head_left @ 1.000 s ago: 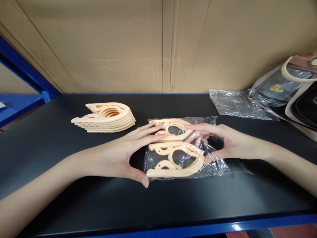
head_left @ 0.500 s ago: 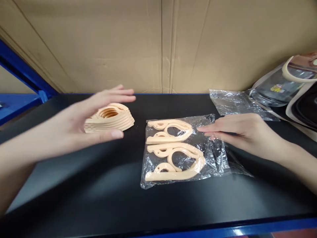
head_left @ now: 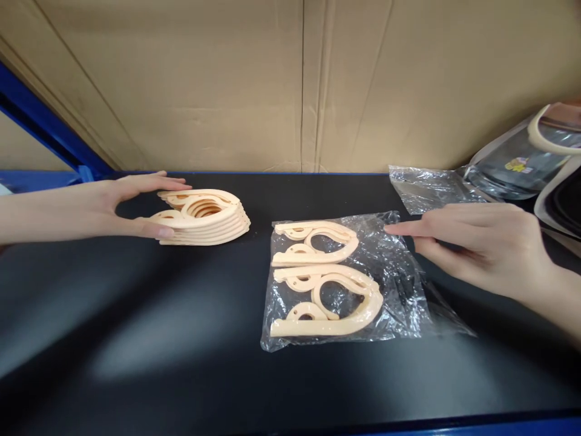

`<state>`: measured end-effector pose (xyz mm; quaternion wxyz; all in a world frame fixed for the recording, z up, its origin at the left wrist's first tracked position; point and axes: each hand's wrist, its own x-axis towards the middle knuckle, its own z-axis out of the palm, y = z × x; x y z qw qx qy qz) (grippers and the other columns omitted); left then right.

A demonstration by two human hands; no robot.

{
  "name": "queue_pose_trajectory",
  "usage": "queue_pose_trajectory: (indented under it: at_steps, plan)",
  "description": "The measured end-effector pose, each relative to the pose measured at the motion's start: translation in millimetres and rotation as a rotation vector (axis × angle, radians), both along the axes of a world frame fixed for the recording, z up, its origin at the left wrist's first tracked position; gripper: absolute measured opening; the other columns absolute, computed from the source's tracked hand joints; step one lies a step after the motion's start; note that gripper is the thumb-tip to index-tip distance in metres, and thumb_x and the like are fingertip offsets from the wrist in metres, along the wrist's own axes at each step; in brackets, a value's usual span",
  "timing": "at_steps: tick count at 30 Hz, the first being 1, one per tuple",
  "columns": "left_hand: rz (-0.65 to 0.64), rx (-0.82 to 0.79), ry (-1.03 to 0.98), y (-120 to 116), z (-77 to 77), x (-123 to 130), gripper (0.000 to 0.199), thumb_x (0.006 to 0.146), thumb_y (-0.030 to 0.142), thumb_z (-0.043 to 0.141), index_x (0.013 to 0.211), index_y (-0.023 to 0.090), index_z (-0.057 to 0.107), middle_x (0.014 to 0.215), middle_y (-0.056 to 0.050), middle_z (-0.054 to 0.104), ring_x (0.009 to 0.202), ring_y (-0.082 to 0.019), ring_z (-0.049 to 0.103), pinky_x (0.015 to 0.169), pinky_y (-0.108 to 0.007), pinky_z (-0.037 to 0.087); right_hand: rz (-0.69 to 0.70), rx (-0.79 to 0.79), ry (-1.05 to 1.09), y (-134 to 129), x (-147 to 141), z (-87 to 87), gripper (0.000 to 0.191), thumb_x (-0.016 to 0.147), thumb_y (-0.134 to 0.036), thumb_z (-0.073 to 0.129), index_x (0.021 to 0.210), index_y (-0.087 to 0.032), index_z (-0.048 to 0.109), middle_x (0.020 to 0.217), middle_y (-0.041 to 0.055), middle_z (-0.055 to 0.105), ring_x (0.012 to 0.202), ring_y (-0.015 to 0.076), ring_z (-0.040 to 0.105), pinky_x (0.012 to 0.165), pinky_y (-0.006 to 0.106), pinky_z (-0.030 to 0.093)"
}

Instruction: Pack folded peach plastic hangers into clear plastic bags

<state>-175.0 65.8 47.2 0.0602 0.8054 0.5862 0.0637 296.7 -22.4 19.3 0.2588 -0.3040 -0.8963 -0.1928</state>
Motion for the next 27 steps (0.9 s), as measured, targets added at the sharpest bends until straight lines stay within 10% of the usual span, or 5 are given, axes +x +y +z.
queue_pose_trajectory:
  at_steps: [12, 18, 21, 27]
  plan:
    - [0.084, 0.201, -0.202, -26.8, 20.1, 54.1, 0.099, 0.053, 0.091, 0.055, 0.124, 0.022, 0.056, 0.11, -0.002, 0.063, 0.101, -0.031, 0.06, 0.096, -0.064, 0.04, -0.088, 0.103, 0.161, -13.8, -5.5, 6.7, 0.029, 0.085, -0.004, 0.059, 0.105, -0.023, 0.067, 0.059, -0.0033, 0.062, 0.053, 0.0125, 0.057, 0.053, 0.027, 0.047]
    - [-0.252, 0.039, -0.414, -68.9, 10.2, 134.9, 0.063, 0.069, 0.056, 0.075, 0.119, 0.025, 0.051, 0.101, 0.001, 0.065, 0.075, -0.016, 0.064, 0.062, -0.024, 0.052, -0.02, -0.045, 0.224, -22.5, -24.3, 7.2, 0.031, 0.09, -0.025, 0.064, 0.119, -0.017, 0.058, 0.11, 0.0117, 0.067, 0.1, 0.0208, 0.064, 0.083, 0.033, 0.053]
    - [-0.375, 0.125, -0.329, -86.9, -3.1, 177.1, 0.058, 0.069, 0.051, 0.076, 0.114, 0.024, 0.051, 0.102, -0.001, 0.064, 0.086, -0.021, 0.064, 0.067, -0.031, 0.052, 0.032, -0.222, 0.176, -24.8, -31.7, 1.5, 0.064, 0.085, -0.05, 0.067, 0.134, -0.015, 0.047, 0.134, 0.0175, 0.055, 0.121, 0.0288, 0.055, 0.098, 0.043, 0.05]
    - [-0.49, 0.257, -0.335, -94.6, -21.1, 211.9, 0.056, 0.072, 0.05, 0.074, 0.112, 0.02, 0.048, 0.1, -0.005, 0.061, 0.087, -0.024, 0.061, 0.074, -0.039, 0.048, 0.037, -0.341, 0.13, -24.6, -35.7, -7.9, 0.062, 0.09, -0.037, 0.062, 0.144, -0.026, 0.035, 0.14, 0.0111, 0.053, 0.126, 0.0288, 0.052, 0.099, 0.046, 0.049]
